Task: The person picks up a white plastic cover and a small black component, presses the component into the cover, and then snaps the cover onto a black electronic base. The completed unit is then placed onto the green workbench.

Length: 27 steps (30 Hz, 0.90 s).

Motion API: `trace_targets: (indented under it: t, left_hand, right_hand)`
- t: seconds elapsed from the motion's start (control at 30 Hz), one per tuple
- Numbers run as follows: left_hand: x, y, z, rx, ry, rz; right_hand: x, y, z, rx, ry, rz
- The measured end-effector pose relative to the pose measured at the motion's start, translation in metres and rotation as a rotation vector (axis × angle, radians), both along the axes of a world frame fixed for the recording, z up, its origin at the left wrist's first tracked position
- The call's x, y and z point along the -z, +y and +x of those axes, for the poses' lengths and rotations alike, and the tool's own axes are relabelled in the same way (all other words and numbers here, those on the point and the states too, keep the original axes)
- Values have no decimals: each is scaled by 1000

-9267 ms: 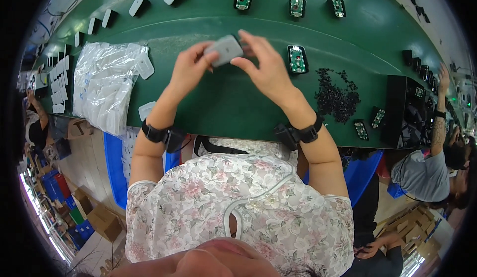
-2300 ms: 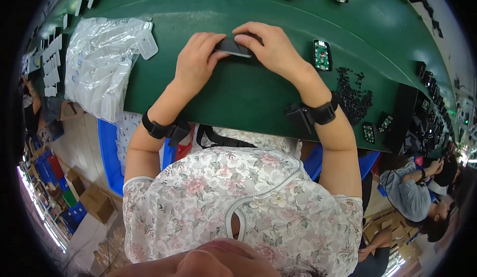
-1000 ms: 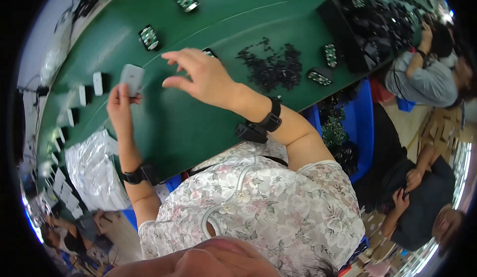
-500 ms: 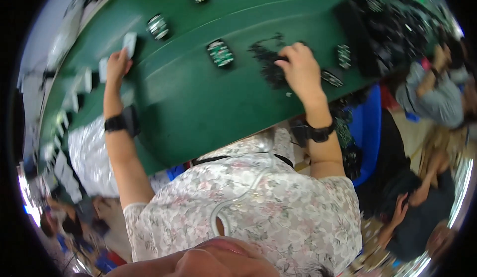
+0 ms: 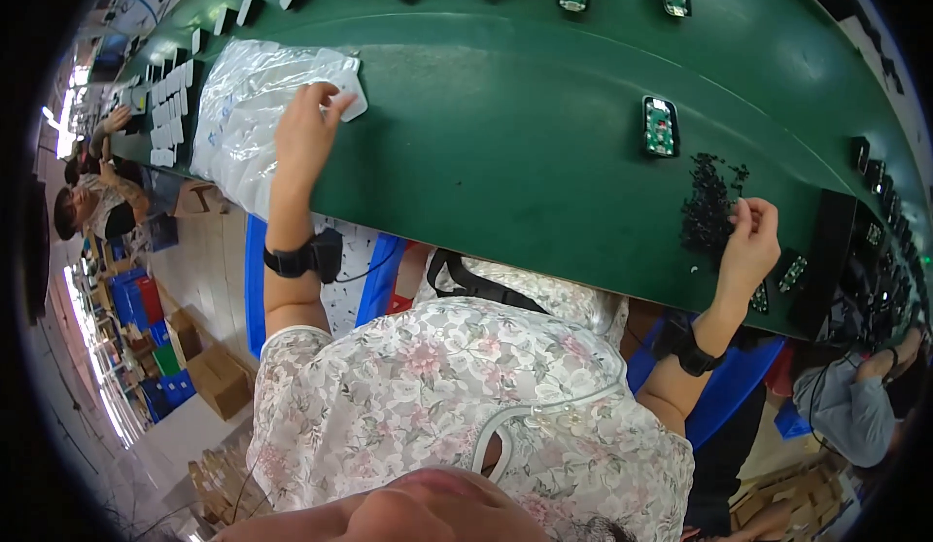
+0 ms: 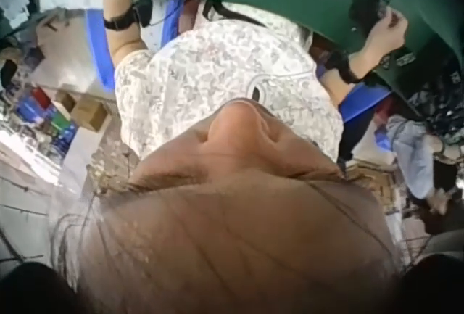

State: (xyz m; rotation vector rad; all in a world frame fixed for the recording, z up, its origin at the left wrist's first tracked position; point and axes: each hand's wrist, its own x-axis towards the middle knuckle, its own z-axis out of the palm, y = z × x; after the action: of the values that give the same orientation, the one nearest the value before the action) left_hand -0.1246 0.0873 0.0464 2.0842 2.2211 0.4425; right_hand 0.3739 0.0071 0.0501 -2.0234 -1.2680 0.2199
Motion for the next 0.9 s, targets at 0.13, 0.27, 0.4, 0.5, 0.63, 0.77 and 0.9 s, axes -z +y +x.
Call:
trace_targets:
  t: [0.13,0.27,0.4,0.5,0.63,0.77,0.9]
  left_hand:
    - [25,-13,11,-33,109,218]
    - [39,4,9,70,204,162]
    - [35,15,9,61,75,110]
    - [21,21,12,95,-50,-21]
    - [16,24,10,171,59,42]
    - [2,16,26,188,-15,0]
    - [-5,-7,81,342,-473,75]
  right_hand:
    - [-15,5,-11,-44,79,4]
    - [-23,14,-43,-237,257,70]
    - [-25,22,-84,-508,351,0]
    - [-16,24,-113,-533,545,-57]
    - [-13,35,-130,-659,580,-97]
    - [-13,42,-138,-781,597,-16]
    - [-23,44,-151,-712,867,-87]
